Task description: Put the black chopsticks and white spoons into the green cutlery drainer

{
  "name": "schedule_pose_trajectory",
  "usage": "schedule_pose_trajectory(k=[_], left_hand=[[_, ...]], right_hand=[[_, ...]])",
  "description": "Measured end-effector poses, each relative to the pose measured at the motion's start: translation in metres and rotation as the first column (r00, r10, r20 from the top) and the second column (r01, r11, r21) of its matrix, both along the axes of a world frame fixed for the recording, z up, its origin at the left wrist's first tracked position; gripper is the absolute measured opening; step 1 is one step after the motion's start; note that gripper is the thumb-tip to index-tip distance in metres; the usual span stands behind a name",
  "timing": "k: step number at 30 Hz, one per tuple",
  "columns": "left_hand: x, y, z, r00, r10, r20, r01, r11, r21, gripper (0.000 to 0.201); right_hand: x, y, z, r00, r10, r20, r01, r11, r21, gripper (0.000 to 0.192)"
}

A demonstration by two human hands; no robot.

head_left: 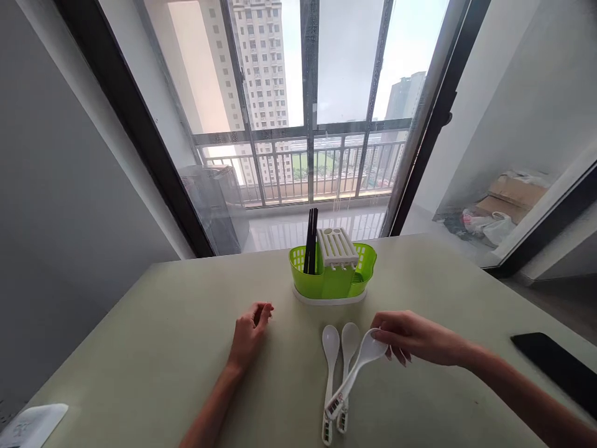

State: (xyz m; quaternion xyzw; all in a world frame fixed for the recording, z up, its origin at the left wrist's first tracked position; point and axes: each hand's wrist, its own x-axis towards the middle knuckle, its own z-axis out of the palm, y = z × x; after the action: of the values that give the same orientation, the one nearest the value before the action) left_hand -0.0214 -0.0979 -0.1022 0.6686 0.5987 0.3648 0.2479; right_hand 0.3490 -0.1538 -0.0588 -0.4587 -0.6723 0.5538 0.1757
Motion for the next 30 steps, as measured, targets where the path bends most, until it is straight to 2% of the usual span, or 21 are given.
schedule_pose_trajectory(k=[4,6,7,8,11,14,15,17,20,24,27,30], left_hand=[[0.001,-0.001,-0.002,0.999,-0.022,-0.037,0.022,1.000,-0.003,0.047],[0.002,-0.002,-0.004,0.997,-0.057,-0.055,0.057,0.998,-0.004,0.047],[0.002,-0.002,-0.005,0.994,-0.083,-0.067,0.083,0.997,0.001,0.047],[0.002,-0.003,-0.006,0.990,-0.111,-0.084,0.112,0.994,0.009,0.047],[0.002,-0.004,-0.009,0.974,-0.170,-0.147,0.179,0.983,0.044,0.045],[0.003,-0.006,-0.011,0.968,-0.187,-0.167,0.197,0.979,0.051,0.045],[0.003,-0.006,-0.010,0.969,-0.186,-0.164,0.197,0.979,0.047,0.045],[0.003,-0.007,-0.009,0.969,-0.186,-0.161,0.195,0.980,0.039,0.046],[0.004,-0.008,-0.007,0.970,-0.182,-0.164,0.191,0.981,0.042,0.047],[0.004,-0.009,-0.007,0.966,-0.184,-0.180,0.196,0.979,0.051,0.046],[0.003,-0.008,-0.009,0.965,-0.189,-0.181,0.201,0.978,0.050,0.045],[0.003,-0.009,-0.009,0.968,-0.186,-0.170,0.195,0.980,0.040,0.045]], right_hand=[[-0.005,-0.003,0.056,0.991,-0.133,-0.009,0.132,0.971,0.197,0.050],[-0.011,-0.004,0.085,0.968,-0.243,0.056,0.205,0.901,0.382,0.047],[-0.015,-0.004,0.099,0.945,-0.315,0.091,0.230,0.834,0.502,0.046],[-0.019,-0.003,0.110,0.914,-0.390,0.109,0.241,0.740,0.628,0.045],[-0.033,0.003,0.134,0.832,-0.552,0.064,0.204,0.411,0.888,0.037],[-0.047,0.012,0.145,0.778,-0.628,-0.011,0.122,0.134,0.983,0.030],[-0.051,0.015,0.147,0.764,-0.645,-0.025,0.087,0.064,0.994,0.028],[-0.060,0.021,0.148,0.745,-0.666,-0.034,0.010,-0.040,0.999,0.026],[-0.072,0.029,0.146,0.754,-0.656,-0.004,-0.102,-0.123,0.987,0.021],[-0.082,0.038,0.140,0.784,-0.618,0.062,-0.214,-0.174,0.961,0.017],[-0.086,0.043,0.135,0.788,-0.608,0.099,-0.263,-0.187,0.947,0.013],[-0.090,0.046,0.129,0.780,-0.605,0.162,-0.311,-0.149,0.939,0.009]])
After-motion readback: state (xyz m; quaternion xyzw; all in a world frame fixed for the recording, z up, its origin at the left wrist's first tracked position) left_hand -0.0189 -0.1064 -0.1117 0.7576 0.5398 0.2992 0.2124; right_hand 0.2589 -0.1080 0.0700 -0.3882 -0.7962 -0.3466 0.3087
